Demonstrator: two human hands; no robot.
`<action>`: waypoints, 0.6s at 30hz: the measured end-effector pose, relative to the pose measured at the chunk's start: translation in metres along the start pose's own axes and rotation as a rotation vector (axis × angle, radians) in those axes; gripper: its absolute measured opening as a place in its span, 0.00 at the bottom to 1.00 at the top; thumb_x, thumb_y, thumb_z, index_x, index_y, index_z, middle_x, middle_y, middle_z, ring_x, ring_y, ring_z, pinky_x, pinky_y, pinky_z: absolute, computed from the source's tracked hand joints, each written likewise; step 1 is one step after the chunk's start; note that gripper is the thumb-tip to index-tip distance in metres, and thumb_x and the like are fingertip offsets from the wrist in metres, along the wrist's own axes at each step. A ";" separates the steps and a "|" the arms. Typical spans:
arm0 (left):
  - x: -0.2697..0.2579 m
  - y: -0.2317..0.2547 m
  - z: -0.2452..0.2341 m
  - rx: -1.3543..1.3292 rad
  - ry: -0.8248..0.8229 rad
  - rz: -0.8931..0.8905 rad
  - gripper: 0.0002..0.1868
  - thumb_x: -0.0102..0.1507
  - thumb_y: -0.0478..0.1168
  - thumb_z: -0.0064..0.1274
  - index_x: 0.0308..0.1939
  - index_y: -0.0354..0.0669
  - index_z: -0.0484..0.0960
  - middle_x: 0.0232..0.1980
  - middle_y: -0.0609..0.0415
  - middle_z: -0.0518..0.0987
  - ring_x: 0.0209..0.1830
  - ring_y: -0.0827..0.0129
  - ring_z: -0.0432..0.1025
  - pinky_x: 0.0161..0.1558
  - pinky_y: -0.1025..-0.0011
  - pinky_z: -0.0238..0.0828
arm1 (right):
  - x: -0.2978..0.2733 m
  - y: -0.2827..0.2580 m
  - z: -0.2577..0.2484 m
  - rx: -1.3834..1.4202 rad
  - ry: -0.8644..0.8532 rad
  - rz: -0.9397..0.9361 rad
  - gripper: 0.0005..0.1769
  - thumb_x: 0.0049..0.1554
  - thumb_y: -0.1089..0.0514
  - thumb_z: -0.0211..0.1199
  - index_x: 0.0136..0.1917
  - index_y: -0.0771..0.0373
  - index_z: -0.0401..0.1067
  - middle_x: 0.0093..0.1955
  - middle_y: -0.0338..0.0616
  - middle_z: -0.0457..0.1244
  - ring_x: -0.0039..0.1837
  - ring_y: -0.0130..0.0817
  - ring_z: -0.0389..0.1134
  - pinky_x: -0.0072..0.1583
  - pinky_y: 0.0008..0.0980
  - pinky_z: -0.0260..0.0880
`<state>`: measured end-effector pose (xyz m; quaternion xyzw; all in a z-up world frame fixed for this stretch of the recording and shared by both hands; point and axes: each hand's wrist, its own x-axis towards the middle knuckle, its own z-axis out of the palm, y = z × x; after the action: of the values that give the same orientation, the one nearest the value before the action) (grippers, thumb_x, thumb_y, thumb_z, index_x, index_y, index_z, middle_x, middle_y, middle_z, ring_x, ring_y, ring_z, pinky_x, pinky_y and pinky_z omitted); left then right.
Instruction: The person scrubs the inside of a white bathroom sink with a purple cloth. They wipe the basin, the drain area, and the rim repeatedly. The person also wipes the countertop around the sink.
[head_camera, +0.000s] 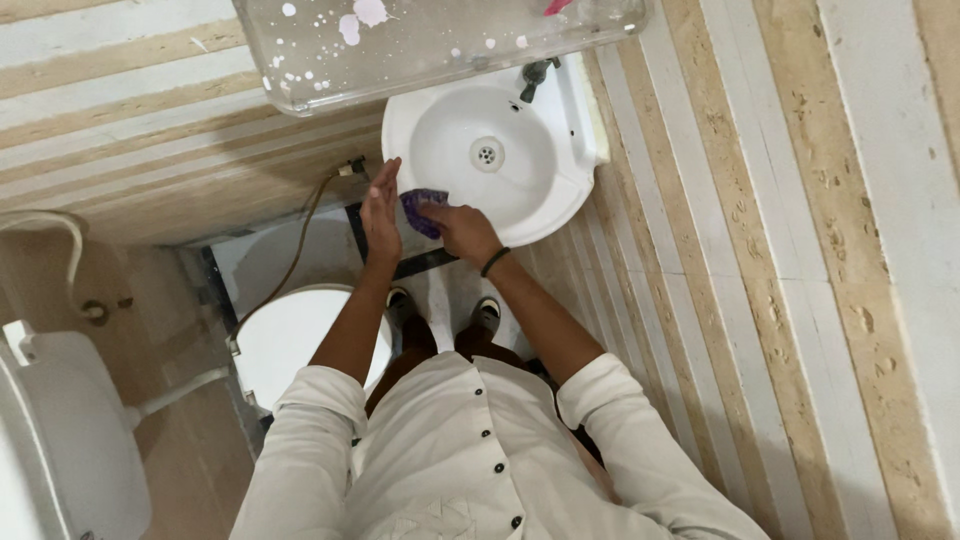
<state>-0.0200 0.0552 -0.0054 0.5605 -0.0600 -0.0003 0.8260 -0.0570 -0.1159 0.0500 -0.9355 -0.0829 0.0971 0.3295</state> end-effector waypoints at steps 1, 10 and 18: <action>0.001 0.002 -0.002 0.014 0.001 0.002 0.38 0.76 0.61 0.28 0.77 0.31 0.62 0.79 0.39 0.64 0.83 0.52 0.53 0.82 0.56 0.40 | 0.004 0.000 0.006 -0.031 0.046 -0.065 0.26 0.57 0.65 0.58 0.67 0.50 0.74 0.58 0.49 0.70 0.51 0.49 0.74 0.53 0.45 0.74; 0.015 -0.004 -0.030 -0.009 0.014 0.024 0.38 0.76 0.61 0.30 0.76 0.32 0.63 0.79 0.39 0.65 0.81 0.51 0.58 0.81 0.55 0.47 | 0.039 0.010 0.041 -0.154 0.065 -0.180 0.41 0.52 0.73 0.52 0.77 0.56 0.61 0.80 0.44 0.55 0.72 0.44 0.64 0.62 0.39 0.73; 0.031 0.010 -0.045 0.044 0.054 -0.043 0.38 0.75 0.61 0.28 0.77 0.33 0.62 0.79 0.39 0.63 0.82 0.51 0.54 0.80 0.55 0.43 | 0.100 0.016 0.050 -0.221 0.092 -0.201 0.43 0.56 0.71 0.49 0.83 0.61 0.47 0.84 0.51 0.46 0.82 0.50 0.51 0.71 0.40 0.66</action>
<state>0.0151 0.0985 -0.0100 0.5796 -0.0256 -0.0014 0.8145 0.0290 -0.0759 -0.0109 -0.9565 -0.1710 0.0111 0.2360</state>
